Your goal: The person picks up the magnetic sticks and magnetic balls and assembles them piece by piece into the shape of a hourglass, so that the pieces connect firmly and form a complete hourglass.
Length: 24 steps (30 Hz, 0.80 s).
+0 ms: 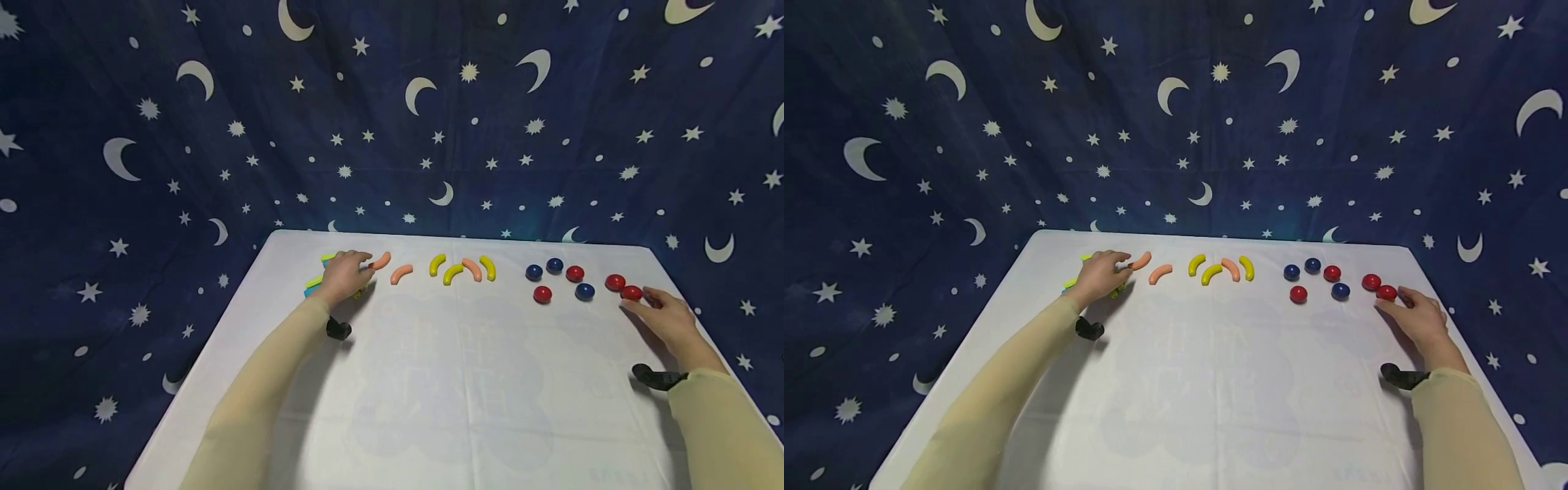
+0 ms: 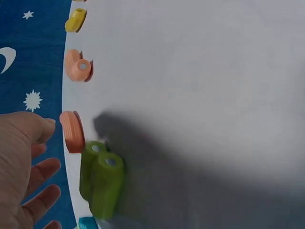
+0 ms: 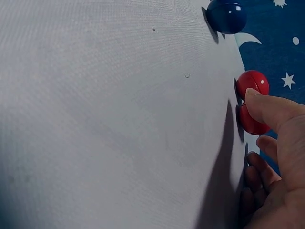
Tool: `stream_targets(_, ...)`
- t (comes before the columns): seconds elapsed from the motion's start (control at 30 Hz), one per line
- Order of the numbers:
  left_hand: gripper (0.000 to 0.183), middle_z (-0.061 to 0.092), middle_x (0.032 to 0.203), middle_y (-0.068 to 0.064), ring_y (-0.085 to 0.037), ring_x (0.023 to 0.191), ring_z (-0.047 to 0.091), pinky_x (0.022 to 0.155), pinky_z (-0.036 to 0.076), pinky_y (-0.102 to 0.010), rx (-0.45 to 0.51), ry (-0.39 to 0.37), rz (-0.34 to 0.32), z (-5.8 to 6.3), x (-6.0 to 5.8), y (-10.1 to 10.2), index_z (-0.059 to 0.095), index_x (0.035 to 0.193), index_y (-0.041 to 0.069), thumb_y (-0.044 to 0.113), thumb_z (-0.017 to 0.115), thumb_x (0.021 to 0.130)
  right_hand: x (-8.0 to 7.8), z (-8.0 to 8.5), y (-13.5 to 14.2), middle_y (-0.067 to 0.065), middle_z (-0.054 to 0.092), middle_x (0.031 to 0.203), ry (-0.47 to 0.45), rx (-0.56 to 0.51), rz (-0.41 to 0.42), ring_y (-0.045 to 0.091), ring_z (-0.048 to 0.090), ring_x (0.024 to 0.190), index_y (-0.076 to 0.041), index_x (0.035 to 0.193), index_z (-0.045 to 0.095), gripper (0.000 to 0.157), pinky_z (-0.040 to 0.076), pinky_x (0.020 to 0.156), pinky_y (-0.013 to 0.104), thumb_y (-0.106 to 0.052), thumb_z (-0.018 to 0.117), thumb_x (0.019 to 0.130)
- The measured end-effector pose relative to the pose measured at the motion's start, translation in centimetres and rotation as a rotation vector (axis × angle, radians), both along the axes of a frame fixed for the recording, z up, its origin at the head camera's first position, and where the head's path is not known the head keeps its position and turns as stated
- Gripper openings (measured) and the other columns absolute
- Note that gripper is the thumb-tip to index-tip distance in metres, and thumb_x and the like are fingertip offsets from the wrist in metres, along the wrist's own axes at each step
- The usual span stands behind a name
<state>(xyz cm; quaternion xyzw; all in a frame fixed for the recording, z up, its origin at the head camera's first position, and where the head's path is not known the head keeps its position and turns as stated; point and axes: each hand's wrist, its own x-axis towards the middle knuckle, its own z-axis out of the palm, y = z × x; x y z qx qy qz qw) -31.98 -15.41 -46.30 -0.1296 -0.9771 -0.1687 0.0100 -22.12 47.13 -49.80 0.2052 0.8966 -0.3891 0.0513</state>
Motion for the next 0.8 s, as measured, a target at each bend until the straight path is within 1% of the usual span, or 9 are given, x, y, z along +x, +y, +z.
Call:
stream_targets(0.07,0.041,0.067,0.13,-0.009,-0.033,0.115,0.058,0.097,0.047,-0.048,-0.013,0.002,-0.002,-0.1,-0.5,0.7,0.066,0.137,0.013,0.031,0.066,0.1,0.1,0.0,0.1,0.038,0.009,0.16,-0.003,-0.016,-0.022,0.059,0.011,0.145,0.003,0.16,0.006,0.106,0.021,0.111,0.071,-0.064,0.057,0.096)
stream_targets(0.13,0.039,0.07,0.124,-0.007,-0.031,0.107,0.059,0.092,0.048,-0.045,-0.023,0.002,0.0,-0.2,-1.0,1.3,0.069,0.134,0.014,0.032,0.066,0.1,0.1,-0.1,0.2,0.036,0.007,0.161,-0.006,-0.047,-0.036,0.059,0.009,0.146,0.001,0.161,0.005,0.107,0.019,0.111,0.072,-0.064,0.058,0.095)
stream_targets(0.27,0.039,0.072,0.112,-0.006,-0.03,0.099,0.059,0.086,0.048,-0.044,-0.026,-0.008,0.022,-0.6,-1.8,2.2,0.07,0.132,0.013,0.033,0.068,0.099,0.0,-0.1,0.1,0.033,0.005,0.163,-0.003,-0.109,-0.075,0.057,0.007,0.147,-0.004,0.162,0.005,0.106,0.015,0.112,0.073,-0.064,0.06,0.094)
stream_targets(0.43,0.043,0.071,0.11,-0.006,-0.029,0.1,0.058,0.086,0.048,-0.044,-0.037,-0.069,0.087,-1.4,-2.5,2.9,0.067,0.134,0.012,0.033,0.071,0.097,0.0,-0.5,-0.1,0.032,0.005,0.164,0.006,-0.152,-0.1,0.056,0.006,0.148,-0.006,0.163,0.007,0.104,0.014,0.113,0.072,-0.062,0.061,0.094)
stream_targets(0.53,0.045,0.069,0.11,-0.006,-0.028,0.101,0.057,0.088,0.048,-0.044,-0.047,-0.095,0.121,-1.8,-2.8,3.1,0.067,0.135,0.012,0.034,0.072,0.096,0.0,-0.7,0.0,0.03,0.005,0.165,0.002,-0.17,-0.106,0.055,0.005,0.149,-0.008,0.163,0.007,0.105,0.013,0.112,0.073,-0.064,0.062,0.093)
stream_targets(0.67,0.044,0.067,0.11,-0.007,-0.028,0.1,0.057,0.088,0.048,-0.045,-0.047,-0.097,0.134,-2.0,-3.2,3.3,0.068,0.134,0.012,0.033,0.074,0.095,-0.2,-0.8,0.2,0.028,0.004,0.166,-0.014,-0.176,-0.119,0.054,0.004,0.149,-0.012,0.164,0.007,0.106,0.012,0.111,0.075,-0.067,0.062,0.092)
stream_targets(0.8,0.043,0.066,0.109,-0.008,-0.029,0.1,0.057,0.087,0.048,-0.045,-0.046,-0.082,0.124,-2.0,-3.4,3.6,0.068,0.133,0.011,0.031,0.074,0.095,-0.4,-0.8,0.4,0.028,0.007,0.166,-0.014,-0.159,-0.14,0.054,0.007,0.149,-0.012,0.164,0.01,0.104,0.014,0.112,0.074,-0.066,0.062,0.092)
